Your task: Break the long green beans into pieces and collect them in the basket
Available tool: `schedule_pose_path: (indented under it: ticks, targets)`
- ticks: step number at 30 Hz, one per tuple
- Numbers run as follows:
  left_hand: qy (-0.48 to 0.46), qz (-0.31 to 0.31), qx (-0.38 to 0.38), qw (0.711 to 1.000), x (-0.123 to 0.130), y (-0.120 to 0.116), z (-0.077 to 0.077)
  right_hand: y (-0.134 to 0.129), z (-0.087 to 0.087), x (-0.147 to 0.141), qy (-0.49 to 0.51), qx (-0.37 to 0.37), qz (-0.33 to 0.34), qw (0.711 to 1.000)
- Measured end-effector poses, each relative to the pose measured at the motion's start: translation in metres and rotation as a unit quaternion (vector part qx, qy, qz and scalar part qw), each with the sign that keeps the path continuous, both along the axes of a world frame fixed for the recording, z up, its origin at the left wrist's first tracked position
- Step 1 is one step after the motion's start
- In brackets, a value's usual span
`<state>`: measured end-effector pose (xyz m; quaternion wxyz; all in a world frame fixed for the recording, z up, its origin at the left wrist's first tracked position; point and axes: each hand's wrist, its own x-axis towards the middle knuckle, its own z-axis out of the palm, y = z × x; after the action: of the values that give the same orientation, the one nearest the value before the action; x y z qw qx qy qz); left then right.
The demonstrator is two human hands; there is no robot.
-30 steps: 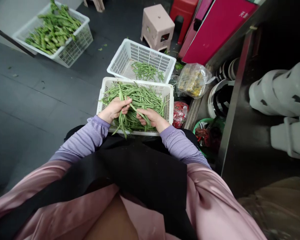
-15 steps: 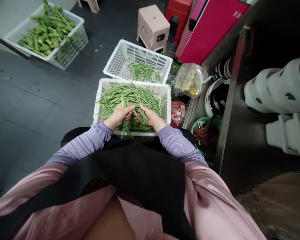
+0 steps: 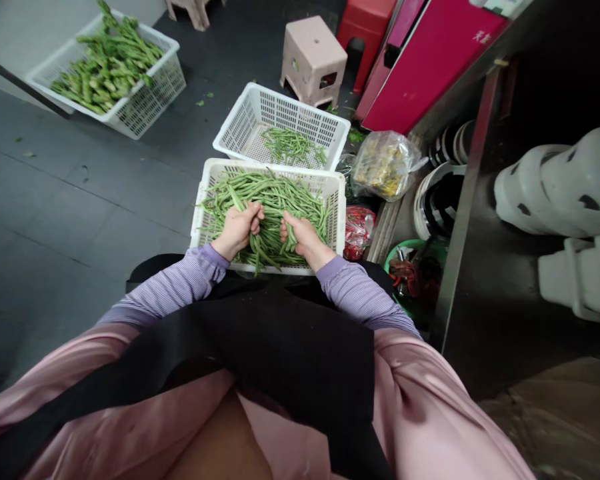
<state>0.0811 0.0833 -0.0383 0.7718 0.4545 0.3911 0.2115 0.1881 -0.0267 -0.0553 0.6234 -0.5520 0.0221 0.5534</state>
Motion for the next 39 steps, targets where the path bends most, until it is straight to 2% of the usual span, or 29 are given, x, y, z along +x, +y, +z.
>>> schedule_pose_path:
  ticks: [3, 6, 9, 12, 17, 21, 25, 28, 31, 33, 34, 36, 37, 39]
  targets:
    - [-0.012, -0.001, 0.068, 0.998, -0.001, -0.004, 0.002, 0.000, 0.001, 0.004, -0.016, 0.012, -0.014, 1.000]
    - [0.021, -0.015, 0.011, 1.000, -0.001, 0.001, 0.003, -0.003, 0.009, 0.005, -0.039, 0.059, 0.031, 0.997]
    - [0.028, -0.074, -0.044, 0.996, -0.001, 0.009, 0.003, -0.008, 0.014, 0.001, -0.057, 0.058, 0.107, 0.991]
    - [0.013, -0.105, -0.019, 0.994, -0.004, 0.014, 0.003, -0.011, 0.015, -0.001, -0.060, 0.051, 0.163, 0.983]
    - [0.047, -0.120, 0.054, 0.990, -0.007, 0.023, 0.002, -0.013, 0.015, 0.008, -0.064, 0.048, 0.154, 0.985]
    - [0.052, -0.152, 0.011, 0.987, -0.008, 0.031, 0.004, -0.014, 0.016, 0.013, -0.028, 0.023, 0.171, 0.985]
    - [0.050, -0.144, -0.033, 0.988, -0.006, 0.028, 0.009, -0.010, 0.013, 0.011, -0.005, 0.012, 0.089, 0.996]
    - [0.038, -0.132, 0.055, 0.989, -0.007, 0.013, 0.013, -0.003, 0.008, 0.013, 0.017, 0.002, 0.008, 1.000]
    - [0.020, -0.205, 0.147, 0.968, -0.011, -0.004, 0.013, 0.002, 0.001, 0.020, 0.029, -0.030, -0.082, 0.996]
    - [0.007, -0.273, 0.119, 0.954, -0.013, -0.009, 0.011, 0.003, -0.002, 0.024, 0.028, -0.049, -0.104, 0.993]
    - [0.004, -0.293, 0.087, 0.952, -0.013, -0.009, 0.009, 0.003, -0.003, 0.025, 0.027, -0.055, -0.086, 0.994]
    - [0.015, -0.303, 0.031, 0.952, -0.012, -0.006, 0.003, 0.002, -0.005, 0.021, 0.026, -0.057, 0.004, 0.998]
    - [0.026, -0.301, 0.023, 0.953, -0.011, -0.004, 0.001, 0.001, -0.006, 0.017, 0.028, -0.053, 0.054, 0.997]
    - [0.053, -0.289, 0.065, 0.954, -0.008, -0.003, -0.004, 0.001, -0.008, 0.005, 0.028, -0.031, 0.112, 0.993]
